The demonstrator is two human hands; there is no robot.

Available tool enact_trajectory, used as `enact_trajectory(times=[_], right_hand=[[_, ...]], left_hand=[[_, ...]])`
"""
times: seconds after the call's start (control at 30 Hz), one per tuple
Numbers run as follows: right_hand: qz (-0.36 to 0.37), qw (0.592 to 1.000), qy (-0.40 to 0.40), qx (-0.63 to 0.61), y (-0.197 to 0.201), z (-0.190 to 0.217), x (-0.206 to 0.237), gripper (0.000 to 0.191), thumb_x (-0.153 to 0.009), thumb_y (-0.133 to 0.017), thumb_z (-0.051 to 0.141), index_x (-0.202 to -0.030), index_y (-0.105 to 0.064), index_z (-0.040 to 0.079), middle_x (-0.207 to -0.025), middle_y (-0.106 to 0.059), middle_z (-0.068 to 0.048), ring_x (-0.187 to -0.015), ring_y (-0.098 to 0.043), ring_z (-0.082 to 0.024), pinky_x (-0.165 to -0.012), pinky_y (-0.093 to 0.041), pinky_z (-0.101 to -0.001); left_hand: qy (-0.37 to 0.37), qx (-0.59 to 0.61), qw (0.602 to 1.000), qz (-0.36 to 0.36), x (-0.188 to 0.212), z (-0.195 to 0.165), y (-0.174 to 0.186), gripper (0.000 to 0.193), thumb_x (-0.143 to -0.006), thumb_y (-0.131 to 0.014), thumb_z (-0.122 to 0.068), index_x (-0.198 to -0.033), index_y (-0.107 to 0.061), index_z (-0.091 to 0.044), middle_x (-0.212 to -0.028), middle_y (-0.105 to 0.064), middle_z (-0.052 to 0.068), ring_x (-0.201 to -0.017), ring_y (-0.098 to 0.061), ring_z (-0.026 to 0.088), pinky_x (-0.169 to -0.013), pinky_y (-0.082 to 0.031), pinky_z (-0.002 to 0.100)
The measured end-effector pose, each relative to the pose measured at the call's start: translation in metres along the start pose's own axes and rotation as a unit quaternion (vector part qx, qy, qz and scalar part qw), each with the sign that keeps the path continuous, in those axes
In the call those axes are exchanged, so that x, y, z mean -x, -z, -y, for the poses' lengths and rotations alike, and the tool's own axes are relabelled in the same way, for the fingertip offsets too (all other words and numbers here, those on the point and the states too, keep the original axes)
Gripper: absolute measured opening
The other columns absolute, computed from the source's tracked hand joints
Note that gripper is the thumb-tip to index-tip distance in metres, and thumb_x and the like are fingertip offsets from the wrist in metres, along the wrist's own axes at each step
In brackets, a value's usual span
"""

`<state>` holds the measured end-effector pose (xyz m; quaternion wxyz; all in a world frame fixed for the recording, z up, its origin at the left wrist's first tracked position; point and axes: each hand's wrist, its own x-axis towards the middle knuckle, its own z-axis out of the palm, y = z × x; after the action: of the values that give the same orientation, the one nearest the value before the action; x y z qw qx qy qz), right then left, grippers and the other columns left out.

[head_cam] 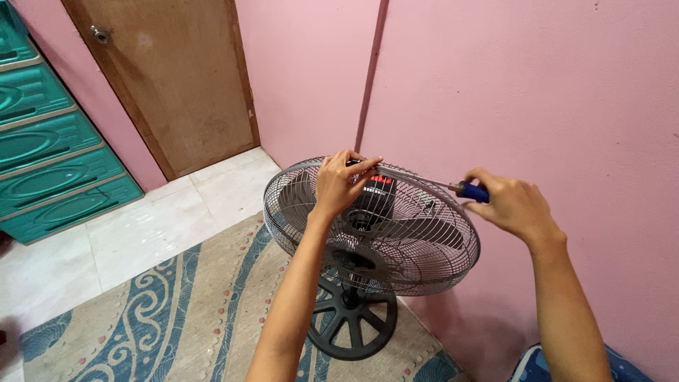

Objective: The person unplugs a standing fan and uses a screwdriver to unscrew the rear guard of the fan. They then pick up a hair dryer and a brush from a dresser and brush the hair dryer while holding it.

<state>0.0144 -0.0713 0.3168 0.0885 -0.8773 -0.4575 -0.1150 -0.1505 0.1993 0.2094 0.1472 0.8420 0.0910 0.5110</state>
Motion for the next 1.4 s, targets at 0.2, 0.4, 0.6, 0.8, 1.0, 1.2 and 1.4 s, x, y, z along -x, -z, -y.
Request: enact_trajectory(times=[0.2, 0.4, 0.6, 0.8, 1.0, 1.2, 1.4], right_hand=[[-0.085, 0.992, 0.089, -0.036, -0.003, -0.006, -0.002, 0.031, -0.075, -0.086, 0.032, -0.092, -0.070, 0.011, -0.085, -0.075, -0.002, -0.075, -0.072, -0.021, -0.064, -0.056, -0.0378], [-0.090, 0.990, 0.090, -0.055, -0.006, -0.012, -0.005, 0.025, -0.076, -0.085, 0.028, -0.089, -0.071, 0.010, -0.081, -0.074, -0.003, -0.068, -0.070, -0.022, -0.061, -0.053, -0.0388], [-0.069, 0.991, 0.080, -0.079, -0.006, -0.007, -0.007, 0.025, -0.076, -0.083, 0.028, -0.090, -0.073, 0.011, -0.082, -0.076, -0.004, -0.070, -0.072, -0.022, -0.061, -0.055, -0.0378], [-0.045, 0.994, 0.066, -0.081, 0.002, -0.003, -0.007, 0.025, -0.075, -0.084, 0.028, -0.089, -0.074, 0.011, -0.081, -0.077, -0.004, -0.070, -0.072, -0.022, -0.063, -0.055, -0.0389], [-0.044, 0.995, 0.032, -0.082, 0.000, -0.004, -0.005, 0.023, -0.074, -0.084, 0.030, -0.091, -0.077, 0.015, -0.080, -0.078, -0.001, -0.070, -0.074, -0.020, -0.064, -0.056, -0.0378], [-0.122, 0.986, 0.069, -0.092, -0.026, -0.012, -0.003, 0.029, -0.080, -0.080, 0.036, -0.105, -0.080, 0.022, -0.097, -0.079, 0.000, -0.080, -0.075, -0.020, -0.070, -0.060, -0.0368], [-0.041, 0.991, 0.043, -0.123, -0.030, -0.012, -0.002, 0.030, -0.082, -0.077, 0.039, -0.107, -0.081, 0.024, -0.102, -0.080, 0.002, -0.087, -0.077, -0.019, -0.077, -0.061, -0.0364]], left_hand=[[-0.006, 0.003, 1.000, -0.004, 0.000, 0.002, 0.001, 0.031, -0.091, -0.076, -0.031, -0.121, -0.077, -0.033, -0.088, -0.065, -0.005, -0.083, -0.060, 0.014, -0.076, -0.041, 0.034], [-0.016, 0.005, 1.000, -0.016, 0.003, 0.006, -0.004, 0.029, -0.091, -0.076, -0.031, -0.120, -0.077, -0.034, -0.089, -0.066, -0.005, -0.086, -0.061, 0.014, -0.078, -0.043, 0.034], [-0.005, -0.002, 1.000, -0.007, 0.002, 0.011, -0.009, 0.026, -0.090, -0.077, -0.030, -0.115, -0.079, -0.034, -0.088, -0.068, -0.005, -0.082, -0.061, 0.014, -0.076, -0.043, 0.034], [-0.007, -0.005, 1.000, -0.009, 0.003, 0.010, -0.004, 0.029, -0.088, -0.077, -0.028, -0.117, -0.079, -0.032, -0.088, -0.067, -0.003, -0.082, -0.060, 0.015, -0.074, -0.042, 0.034], [-0.001, 0.001, 1.000, -0.009, 0.001, 0.006, -0.003, 0.029, -0.088, -0.077, -0.028, -0.117, -0.079, -0.033, -0.088, -0.068, -0.004, -0.082, -0.061, 0.015, -0.076, -0.043, 0.034], [-0.001, 0.009, 1.000, -0.014, 0.003, 0.007, -0.002, 0.029, -0.088, -0.077, -0.029, -0.117, -0.079, -0.033, -0.089, -0.068, -0.004, -0.084, -0.062, 0.015, -0.079, -0.044, 0.035], [0.009, 0.009, 1.000, -0.011, -0.001, 0.008, -0.002, 0.026, -0.088, -0.077, -0.029, -0.113, -0.080, -0.032, -0.089, -0.068, -0.005, -0.083, -0.061, 0.014, -0.078, -0.045, 0.034]])
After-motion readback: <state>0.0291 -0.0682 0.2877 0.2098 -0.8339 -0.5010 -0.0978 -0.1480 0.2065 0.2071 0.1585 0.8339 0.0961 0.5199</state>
